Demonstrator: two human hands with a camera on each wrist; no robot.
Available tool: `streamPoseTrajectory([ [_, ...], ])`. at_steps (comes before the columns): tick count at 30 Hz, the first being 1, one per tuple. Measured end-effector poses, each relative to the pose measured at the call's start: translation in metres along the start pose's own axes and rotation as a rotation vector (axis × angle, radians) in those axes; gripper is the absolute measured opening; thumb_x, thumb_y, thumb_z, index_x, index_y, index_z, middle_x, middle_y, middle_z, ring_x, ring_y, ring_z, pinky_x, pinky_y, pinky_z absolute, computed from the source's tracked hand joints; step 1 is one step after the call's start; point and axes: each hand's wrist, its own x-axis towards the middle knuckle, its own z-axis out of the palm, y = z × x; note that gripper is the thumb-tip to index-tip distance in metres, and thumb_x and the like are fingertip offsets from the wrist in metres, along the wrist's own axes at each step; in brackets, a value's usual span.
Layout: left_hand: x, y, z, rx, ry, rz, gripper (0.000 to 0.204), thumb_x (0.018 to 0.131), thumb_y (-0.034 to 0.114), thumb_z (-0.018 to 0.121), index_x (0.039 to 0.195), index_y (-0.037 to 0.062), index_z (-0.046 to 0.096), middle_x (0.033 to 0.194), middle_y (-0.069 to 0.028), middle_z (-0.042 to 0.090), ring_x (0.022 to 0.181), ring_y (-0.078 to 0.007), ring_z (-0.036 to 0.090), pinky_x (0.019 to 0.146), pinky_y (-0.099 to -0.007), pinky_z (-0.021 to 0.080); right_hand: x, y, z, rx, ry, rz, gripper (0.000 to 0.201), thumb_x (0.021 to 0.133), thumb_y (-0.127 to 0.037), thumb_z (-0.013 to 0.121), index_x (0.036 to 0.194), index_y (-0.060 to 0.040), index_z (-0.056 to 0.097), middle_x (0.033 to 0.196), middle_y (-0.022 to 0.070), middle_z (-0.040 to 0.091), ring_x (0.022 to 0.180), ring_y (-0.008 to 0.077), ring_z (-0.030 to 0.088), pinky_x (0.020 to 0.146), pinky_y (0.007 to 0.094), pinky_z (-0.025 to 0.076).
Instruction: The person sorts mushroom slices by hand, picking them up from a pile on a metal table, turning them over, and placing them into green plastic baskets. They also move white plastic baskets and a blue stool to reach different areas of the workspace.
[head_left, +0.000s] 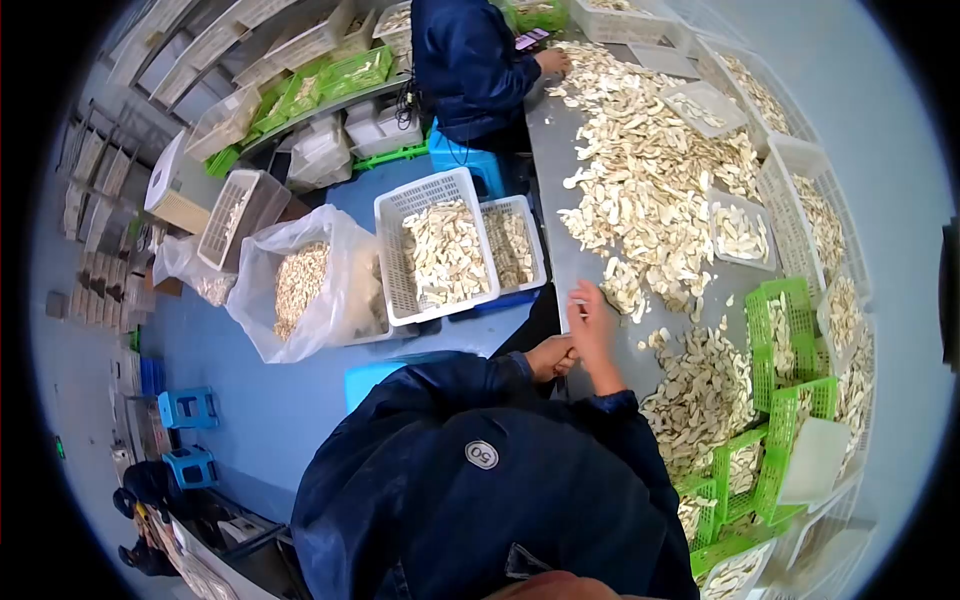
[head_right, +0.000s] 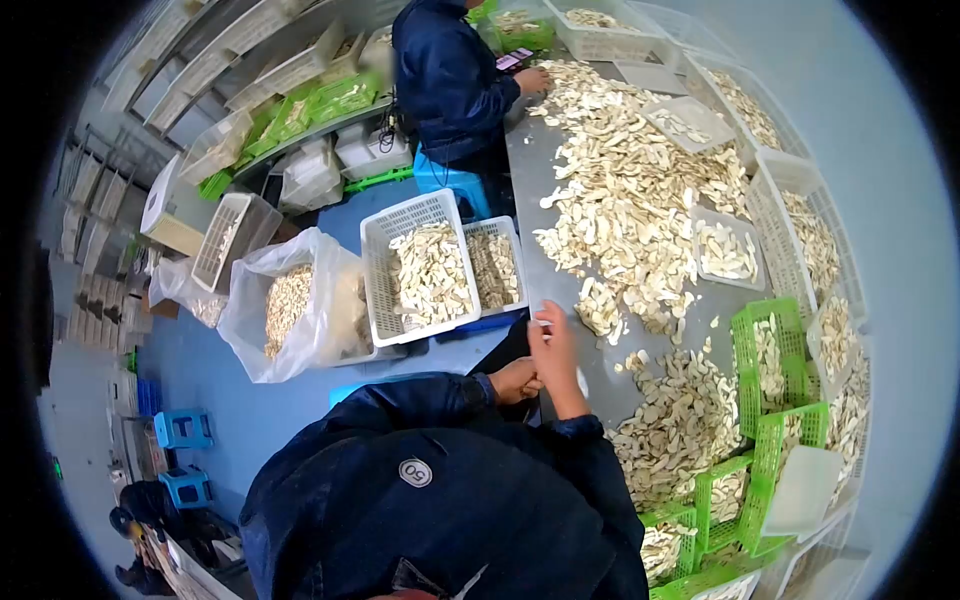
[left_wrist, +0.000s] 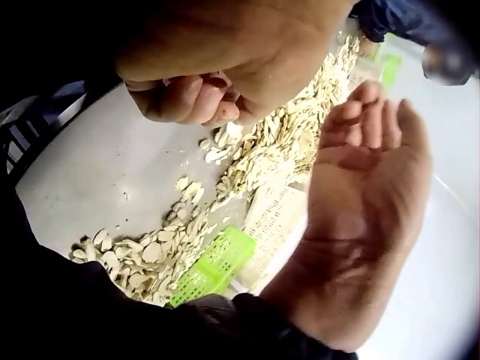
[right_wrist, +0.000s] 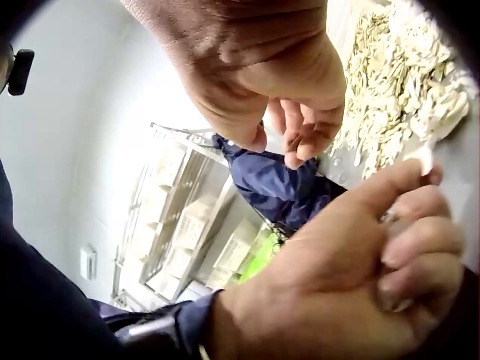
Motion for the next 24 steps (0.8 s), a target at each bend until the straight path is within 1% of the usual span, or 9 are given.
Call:
streamPoseTrajectory([
  [3, 0.0, 0.004, -0.006, -0.092, 0.039, -0.033, 0.016, 0.096, 0.027, 0.05, 0.084, 0.0161, 0.05, 0.062, 0.0067, 0.039, 0.043, -0.0031, 0.028, 0.037, -0.0193, 0.021, -0.011, 0.03, -0.021, -0.195, 0.138, 0.04, 0.042, 0.088, -0.014, 0.059, 0.128, -0.0035, 0.047, 0.105, 0.0119, 0.061, 0.086, 0.0193, 0.06, 0.074, 0.0318, 0.05],
  [6, -0.007, 0.005, 0.004, -0.066, 0.072, 0.011, 0.019, 0.096, 0.026, 0.05, 0.08, 0.0157, 0.047, 0.064, 0.0064, 0.04, 0.045, -0.0032, 0.029, 0.039, -0.0189, 0.022, -0.032, 0.049, -0.035, -0.088, 0.194, 0.153, 0.043, 0.088, -0.014, 0.06, 0.127, -0.003, 0.047, 0.109, 0.0138, 0.06, 0.09, 0.019, 0.059, 0.076, 0.0307, 0.049],
  [9, 0.002, -0.002, 0.005, -0.057, -0.016, 0.011, 0.018, 0.097, 0.025, 0.05, 0.082, 0.0149, 0.048, 0.064, 0.0065, 0.04, 0.045, -0.0033, 0.029, 0.04, -0.0204, 0.02, -0.048, 0.082, -0.041, 0.16, 0.099, 0.343, 0.04, 0.087, -0.014, 0.061, 0.124, -0.0018, 0.05, 0.106, 0.0136, 0.061, 0.089, 0.0162, 0.059, 0.076, 0.0291, 0.048],
  [10, -0.002, 0.0, 0.013, -0.012, 0.022, 0.005, 0.016, 0.097, 0.026, 0.05, 0.086, 0.014, 0.051, 0.064, 0.007, 0.04, 0.045, -0.0028, 0.029, 0.041, -0.0217, 0.018, -0.053, 0.081, -0.043, 0.116, 0.073, 0.357, 0.03, 0.088, -0.015, 0.06, 0.114, -0.0002, 0.057, 0.096, 0.0102, 0.064, 0.084, 0.0139, 0.059, 0.073, 0.0279, 0.048],
  [14, -0.006, -0.006, 0.021, -0.005, 0.023, -0.004, 0.015, 0.097, 0.028, 0.053, 0.096, 0.0127, 0.055, 0.066, 0.0077, 0.042, 0.045, -0.0016, 0.03, 0.041, -0.0216, 0.018, -0.061, 0.08, -0.049, -0.063, 0.043, 0.248, 0.019, 0.09, -0.017, 0.058, 0.098, -0.0001, 0.065, 0.078, 0.0026, 0.063, 0.069, 0.011, 0.056, 0.063, 0.0257, 0.046],
  [17, -0.006, -0.016, 0.011, -0.04, -0.005, 0.003, 0.016, 0.096, 0.027, 0.053, 0.1, 0.0114, 0.056, 0.067, 0.008, 0.043, 0.047, -0.001, 0.031, 0.042, -0.0208, 0.02, -0.065, 0.089, -0.048, 0.092, 0.015, 0.413, 0.02, 0.09, -0.017, 0.058, 0.097, 0.0008, 0.065, 0.077, 0.0024, 0.063, 0.068, 0.0084, 0.055, 0.06, 0.024, 0.044],
  [20, -0.009, -0.024, 0.0, -0.009, 0.007, 0.022, 0.016, 0.096, 0.025, 0.054, 0.103, 0.0105, 0.057, 0.068, 0.0074, 0.044, 0.05, -0.001, 0.034, 0.044, -0.02, 0.022, -0.068, 0.105, -0.046, -0.011, -0.06, 0.413, 0.022, 0.093, -0.019, 0.055, 0.1, 0.0004, 0.063, 0.076, 0.0026, 0.063, 0.067, 0.0075, 0.057, 0.057, 0.0219, 0.044],
  [23, -0.008, -0.031, -0.012, -0.15, 0.01, 0.148, 0.014, 0.095, 0.023, 0.054, 0.1, 0.0107, 0.057, 0.069, 0.0061, 0.045, 0.052, -0.0017, 0.035, 0.045, -0.0196, 0.024, -0.067, 0.089, -0.036, 0.107, -0.007, 0.53, 0.022, 0.094, -0.021, 0.053, 0.102, -0.0012, 0.06, 0.076, 0.0036, 0.063, 0.067, 0.0083, 0.06, 0.054, 0.0212, 0.046],
  [24, -0.008, -0.028, -0.011, -0.155, 0.04, 0.135, 0.012, 0.095, 0.022, 0.053, 0.096, 0.0105, 0.057, 0.07, 0.0054, 0.045, 0.052, -0.0023, 0.035, 0.045, -0.0197, 0.024, -0.069, 0.103, -0.035, 0.151, -0.028, 0.53, 0.023, 0.096, -0.023, 0.05, 0.103, -0.0025, 0.057, 0.076, 0.0054, 0.064, 0.064, 0.0099, 0.062, 0.051, 0.0213, 0.046],
])
